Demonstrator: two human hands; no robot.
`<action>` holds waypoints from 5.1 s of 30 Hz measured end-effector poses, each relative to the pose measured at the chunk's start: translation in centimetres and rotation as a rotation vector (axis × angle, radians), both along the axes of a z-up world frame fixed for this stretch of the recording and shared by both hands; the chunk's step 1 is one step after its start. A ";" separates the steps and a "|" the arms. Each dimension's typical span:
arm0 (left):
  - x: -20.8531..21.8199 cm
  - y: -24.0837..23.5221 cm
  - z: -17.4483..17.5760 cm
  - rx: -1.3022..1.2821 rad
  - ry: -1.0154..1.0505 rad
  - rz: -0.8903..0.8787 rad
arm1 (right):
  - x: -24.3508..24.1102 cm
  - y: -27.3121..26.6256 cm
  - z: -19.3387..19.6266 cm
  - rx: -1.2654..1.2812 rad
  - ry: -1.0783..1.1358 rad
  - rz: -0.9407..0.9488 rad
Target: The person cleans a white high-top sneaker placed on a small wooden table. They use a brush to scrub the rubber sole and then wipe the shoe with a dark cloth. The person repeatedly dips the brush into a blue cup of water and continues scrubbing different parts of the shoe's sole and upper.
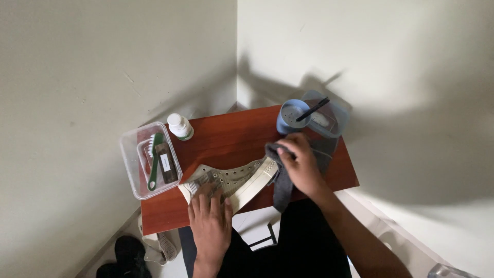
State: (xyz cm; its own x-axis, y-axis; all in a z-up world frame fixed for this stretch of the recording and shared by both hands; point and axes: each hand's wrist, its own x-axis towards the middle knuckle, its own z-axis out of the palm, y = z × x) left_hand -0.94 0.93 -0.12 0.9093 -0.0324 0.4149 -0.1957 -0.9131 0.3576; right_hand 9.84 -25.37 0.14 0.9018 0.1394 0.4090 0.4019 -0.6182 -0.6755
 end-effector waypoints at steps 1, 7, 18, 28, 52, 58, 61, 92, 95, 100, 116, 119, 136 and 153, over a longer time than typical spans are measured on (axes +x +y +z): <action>0.0 0.0 -0.1 0.003 -0.001 0.000 | -0.6 1.1 0.1 0.003 -0.001 0.000; 0.2 -0.6 1.8 -0.005 -0.027 -0.019 | -4.8 5.4 2.0 -0.349 -0.006 0.114; 0.0 0.5 2.6 -0.097 -0.031 -0.031 | -8.3 1.5 3.3 -0.002 0.164 0.369; -3.6 -2.7 3.6 -0.267 -0.111 -0.192 | -7.1 -7.1 4.8 0.190 0.225 -0.157; -1.8 -12.5 2.9 -0.441 0.171 -0.478 | -7.8 -4.3 4.4 0.080 0.157 -0.360; -6.0 -5.3 1.3 -0.246 -0.037 -0.103 | -7.1 4.1 4.4 -0.046 -0.198 -0.102; -8.7 -0.4 -3.6 -0.506 -0.080 0.162 | -6.4 8.1 2.1 -0.231 -0.119 -0.024; -7.7 1.7 -3.0 -0.381 -0.096 0.185 | -6.3 -8.7 10.1 -0.058 -0.086 -0.124; -7.1 -0.4 -0.3 -0.344 -0.199 0.015 | -4.2 -9.0 4.3 -0.114 -0.114 -0.088; -4.0 -8.2 2.1 -0.394 -0.186 -0.417 | -2.1 -8.6 -3.6 -0.297 -0.032 0.108; 4.6 -20.8 -1.7 -0.184 0.466 -0.358 | -13.4 -10.6 -0.9 0.014 0.515 -0.371; 5.1 -20.7 0.2 -0.398 0.587 -0.334 | -14.3 -9.4 -2.1 0.082 0.607 -0.328; 4.8 -8.8 5.2 0.184 -0.034 -0.014 | -9.8 -11.5 0.9 -0.559 0.580 -0.215; 0.2 -6.7 8.4 -0.086 -0.001 -0.485 | -9.8 -4.2 6.0 0.193 0.531 0.038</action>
